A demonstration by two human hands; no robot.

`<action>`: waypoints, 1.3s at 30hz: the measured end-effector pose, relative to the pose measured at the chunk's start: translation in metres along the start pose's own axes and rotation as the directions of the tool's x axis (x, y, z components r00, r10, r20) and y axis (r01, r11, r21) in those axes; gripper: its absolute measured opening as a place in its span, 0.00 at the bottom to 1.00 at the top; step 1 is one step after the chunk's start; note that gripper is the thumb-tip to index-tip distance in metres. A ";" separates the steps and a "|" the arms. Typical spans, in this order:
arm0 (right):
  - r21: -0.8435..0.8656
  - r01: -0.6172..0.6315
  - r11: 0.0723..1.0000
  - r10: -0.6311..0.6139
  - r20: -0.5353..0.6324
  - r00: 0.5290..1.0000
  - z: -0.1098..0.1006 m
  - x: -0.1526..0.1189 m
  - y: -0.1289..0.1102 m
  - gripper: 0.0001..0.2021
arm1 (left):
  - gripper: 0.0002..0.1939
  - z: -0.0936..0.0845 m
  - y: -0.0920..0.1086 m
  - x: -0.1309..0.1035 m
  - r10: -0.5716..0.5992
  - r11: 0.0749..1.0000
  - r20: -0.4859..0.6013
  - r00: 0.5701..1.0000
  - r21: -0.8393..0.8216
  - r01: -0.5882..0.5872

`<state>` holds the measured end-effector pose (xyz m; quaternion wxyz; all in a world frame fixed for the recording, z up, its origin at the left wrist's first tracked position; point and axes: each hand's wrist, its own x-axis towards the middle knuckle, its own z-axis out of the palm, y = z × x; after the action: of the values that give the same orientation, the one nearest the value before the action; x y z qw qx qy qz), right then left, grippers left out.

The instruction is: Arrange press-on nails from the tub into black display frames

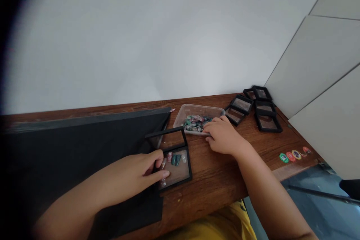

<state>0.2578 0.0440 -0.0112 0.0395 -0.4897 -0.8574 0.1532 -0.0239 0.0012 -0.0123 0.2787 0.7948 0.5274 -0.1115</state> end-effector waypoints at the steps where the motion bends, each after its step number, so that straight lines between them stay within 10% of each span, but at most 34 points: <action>1: -0.008 0.002 1.000 -0.002 0.020 1.000 -0.001 -0.001 0.000 0.10 | 0.16 0.000 0.000 0.000 -0.001 1.000 0.006 1.000 0.002 0.001; 12: 0.119 0.069 0.990 -0.051 -0.153 0.987 0.000 -0.006 0.007 0.21 | 0.17 0.001 0.000 0.001 -0.025 1.000 0.037 0.999 -0.014 0.026; 24: 0.480 0.202 0.854 0.149 -0.596 0.789 0.004 0.002 0.012 0.06 | 0.18 0.001 -0.002 0.001 -0.025 0.999 0.029 0.999 -0.023 0.026; 39: 0.702 0.095 0.705 0.391 -0.498 0.774 0.006 0.007 0.009 0.11 | 0.18 0.000 0.000 0.000 -0.029 0.999 0.036 0.999 -0.012 0.030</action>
<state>0.2604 0.0525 -0.0201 0.4829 -0.5317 -0.6290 0.2974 -0.0233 0.0012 -0.0126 0.2916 0.7831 0.5345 -0.1265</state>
